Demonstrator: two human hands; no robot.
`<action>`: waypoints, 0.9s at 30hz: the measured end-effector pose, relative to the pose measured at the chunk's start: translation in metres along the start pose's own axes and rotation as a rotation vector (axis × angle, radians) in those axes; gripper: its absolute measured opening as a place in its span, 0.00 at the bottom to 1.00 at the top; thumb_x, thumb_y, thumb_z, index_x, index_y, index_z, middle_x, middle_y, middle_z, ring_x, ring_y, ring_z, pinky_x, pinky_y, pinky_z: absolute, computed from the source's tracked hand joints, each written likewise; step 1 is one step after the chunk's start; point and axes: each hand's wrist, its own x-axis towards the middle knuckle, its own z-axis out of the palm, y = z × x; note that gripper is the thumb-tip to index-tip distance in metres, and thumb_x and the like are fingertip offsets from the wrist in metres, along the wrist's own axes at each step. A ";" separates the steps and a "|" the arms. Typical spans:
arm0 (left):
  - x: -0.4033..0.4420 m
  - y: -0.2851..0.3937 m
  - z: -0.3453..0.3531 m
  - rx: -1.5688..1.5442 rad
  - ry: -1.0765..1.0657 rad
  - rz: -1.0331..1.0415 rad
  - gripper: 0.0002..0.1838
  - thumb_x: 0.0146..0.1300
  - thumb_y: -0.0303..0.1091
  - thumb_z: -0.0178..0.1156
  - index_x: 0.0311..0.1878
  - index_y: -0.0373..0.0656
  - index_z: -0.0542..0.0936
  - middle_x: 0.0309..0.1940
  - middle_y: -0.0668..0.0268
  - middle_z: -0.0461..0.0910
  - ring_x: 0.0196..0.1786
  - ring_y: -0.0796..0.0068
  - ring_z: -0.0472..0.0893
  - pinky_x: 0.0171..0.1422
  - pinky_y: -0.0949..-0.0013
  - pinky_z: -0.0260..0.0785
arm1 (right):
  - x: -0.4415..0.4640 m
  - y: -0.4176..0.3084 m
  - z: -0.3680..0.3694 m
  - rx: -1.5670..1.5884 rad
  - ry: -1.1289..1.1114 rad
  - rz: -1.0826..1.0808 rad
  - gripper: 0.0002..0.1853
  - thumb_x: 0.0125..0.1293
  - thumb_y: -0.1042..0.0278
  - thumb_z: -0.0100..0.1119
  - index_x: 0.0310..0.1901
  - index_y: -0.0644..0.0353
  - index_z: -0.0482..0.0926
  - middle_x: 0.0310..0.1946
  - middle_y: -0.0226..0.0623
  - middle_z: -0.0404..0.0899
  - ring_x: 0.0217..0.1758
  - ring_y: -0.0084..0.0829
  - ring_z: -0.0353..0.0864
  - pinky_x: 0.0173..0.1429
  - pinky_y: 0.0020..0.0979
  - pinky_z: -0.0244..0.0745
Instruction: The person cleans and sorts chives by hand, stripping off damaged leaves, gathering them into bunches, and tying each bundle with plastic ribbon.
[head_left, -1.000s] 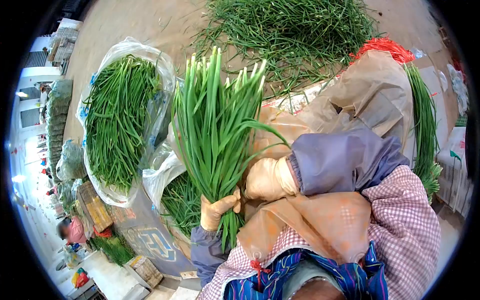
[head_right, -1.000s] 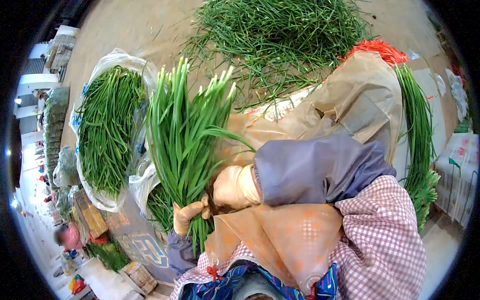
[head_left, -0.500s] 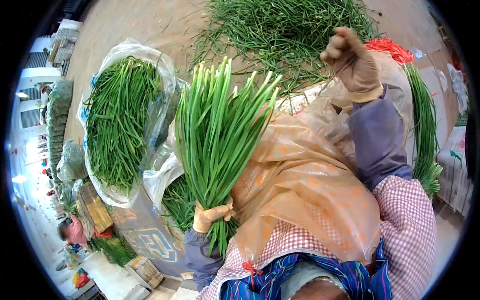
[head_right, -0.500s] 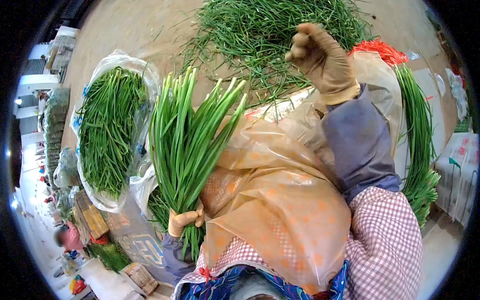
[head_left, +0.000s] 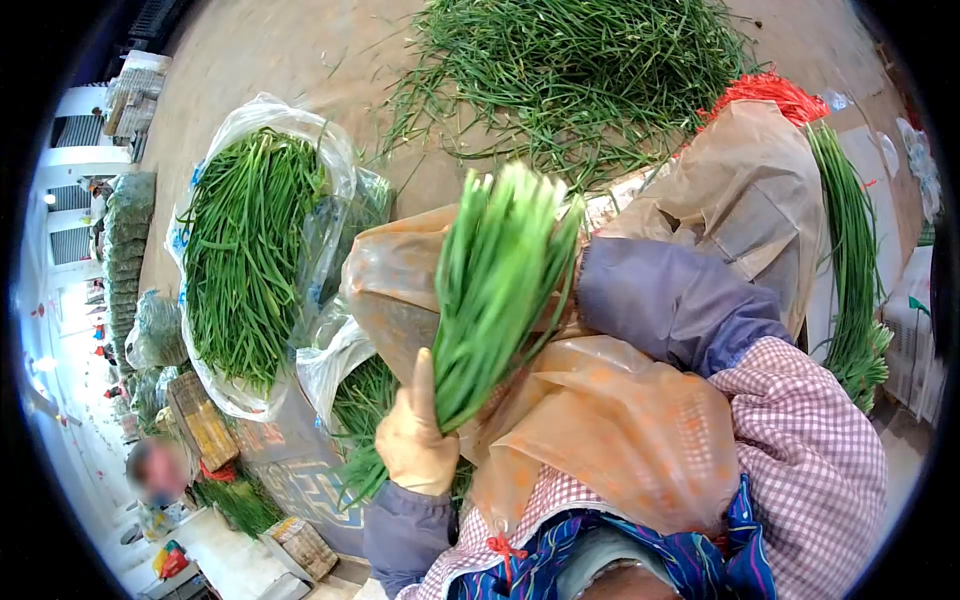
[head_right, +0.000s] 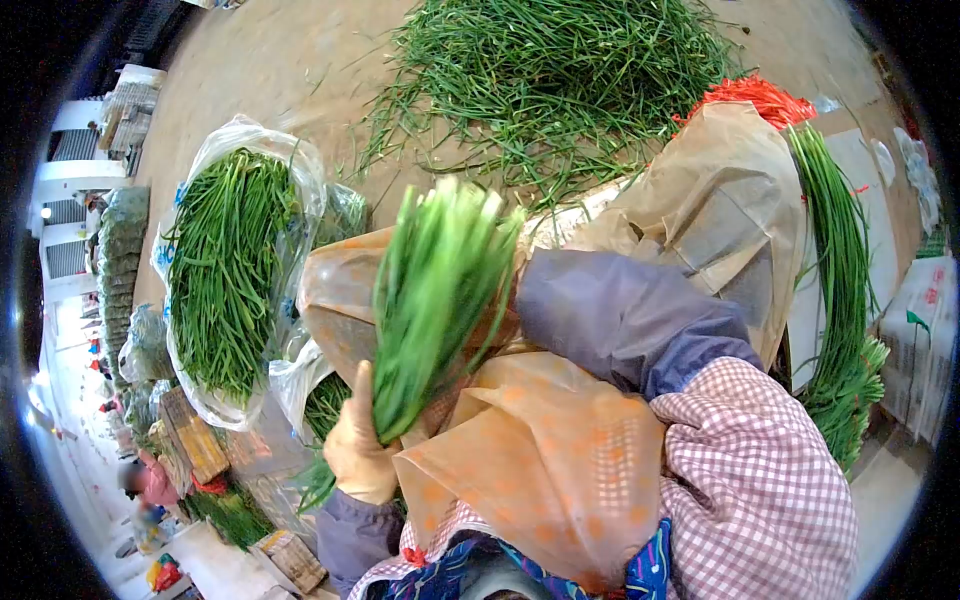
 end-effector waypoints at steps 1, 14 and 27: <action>-0.002 0.008 -0.003 0.127 -0.146 -0.015 0.57 0.41 0.30 0.74 0.77 0.49 0.55 0.35 0.54 0.77 0.32 0.52 0.80 0.34 0.55 0.74 | -0.005 0.002 -0.013 -0.049 -0.123 -0.041 0.30 0.72 0.45 0.51 0.68 0.56 0.64 0.61 0.47 0.73 0.67 0.44 0.71 0.69 0.49 0.69; 0.079 -0.018 -0.058 -0.842 -0.243 0.047 0.60 0.43 0.48 0.79 0.76 0.38 0.56 0.68 0.51 0.69 0.68 0.55 0.70 0.71 0.55 0.62 | -0.045 0.023 0.025 -0.328 -0.330 -0.192 0.43 0.70 0.29 0.39 0.70 0.61 0.62 0.53 0.51 0.79 0.59 0.52 0.77 0.64 0.51 0.73; 0.122 0.040 0.058 -1.806 -0.559 -0.270 0.59 0.47 0.48 0.75 0.77 0.38 0.52 0.71 0.56 0.63 0.72 0.61 0.65 0.75 0.58 0.55 | -0.153 -0.005 0.078 -0.572 0.305 -0.541 0.46 0.62 0.28 0.54 0.71 0.56 0.58 0.66 0.51 0.68 0.67 0.47 0.71 0.68 0.51 0.70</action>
